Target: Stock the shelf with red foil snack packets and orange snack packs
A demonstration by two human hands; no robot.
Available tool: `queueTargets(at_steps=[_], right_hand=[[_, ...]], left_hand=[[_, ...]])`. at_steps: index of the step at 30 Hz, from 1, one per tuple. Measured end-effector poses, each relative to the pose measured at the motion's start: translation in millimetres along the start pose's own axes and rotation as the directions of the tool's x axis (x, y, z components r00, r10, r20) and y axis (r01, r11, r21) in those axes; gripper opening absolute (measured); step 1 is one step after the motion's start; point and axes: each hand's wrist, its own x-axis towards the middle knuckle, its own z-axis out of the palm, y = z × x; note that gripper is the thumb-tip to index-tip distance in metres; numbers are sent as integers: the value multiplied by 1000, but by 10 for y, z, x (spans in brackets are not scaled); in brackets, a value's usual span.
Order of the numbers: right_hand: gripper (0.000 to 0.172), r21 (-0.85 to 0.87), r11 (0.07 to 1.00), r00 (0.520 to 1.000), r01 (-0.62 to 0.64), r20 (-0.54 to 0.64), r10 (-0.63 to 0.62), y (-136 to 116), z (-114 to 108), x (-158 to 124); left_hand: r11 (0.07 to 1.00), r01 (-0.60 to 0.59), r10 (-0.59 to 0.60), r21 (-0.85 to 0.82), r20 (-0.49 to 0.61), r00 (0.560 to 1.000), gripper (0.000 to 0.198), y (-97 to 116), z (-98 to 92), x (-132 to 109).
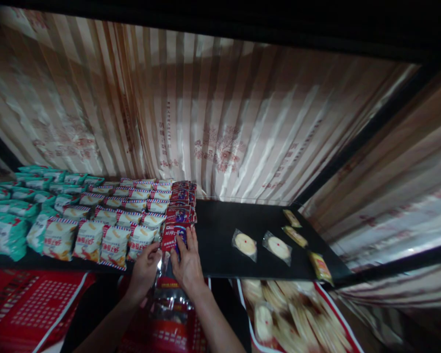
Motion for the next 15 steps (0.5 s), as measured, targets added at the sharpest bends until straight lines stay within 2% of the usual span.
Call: queueTargets(at_steps=[3,5,7,9,11,15], right_hand=[[41,5,1000,1000,-8,-19,8,-17,13,-10],[41,9,1000,1000,-16,-26,16,-29,17,-12],[40,14,1000,999,-23,-30,23,-34,20,-12],[39,21,999,999,-25,-35,26,-33,23,-12],[39,27,999,999,-23,-38,24,-28,23,-15],[37,26,999,999,-20,-25,20,-24,6,-14]], left_hand=[[950,-222,234,219,-32,972,44,45,9,-86],[891,-343,350,297,33,936,47,36,35,-143],[881,-370,349,294,124,929,50,-13,76,-182],[901,-330,292,283,169,942,54,-78,121,-199],[911,-294,252,289,175,952,56,-130,157,-199],[913,-286,249,291,159,955,59,-145,195,-191]])
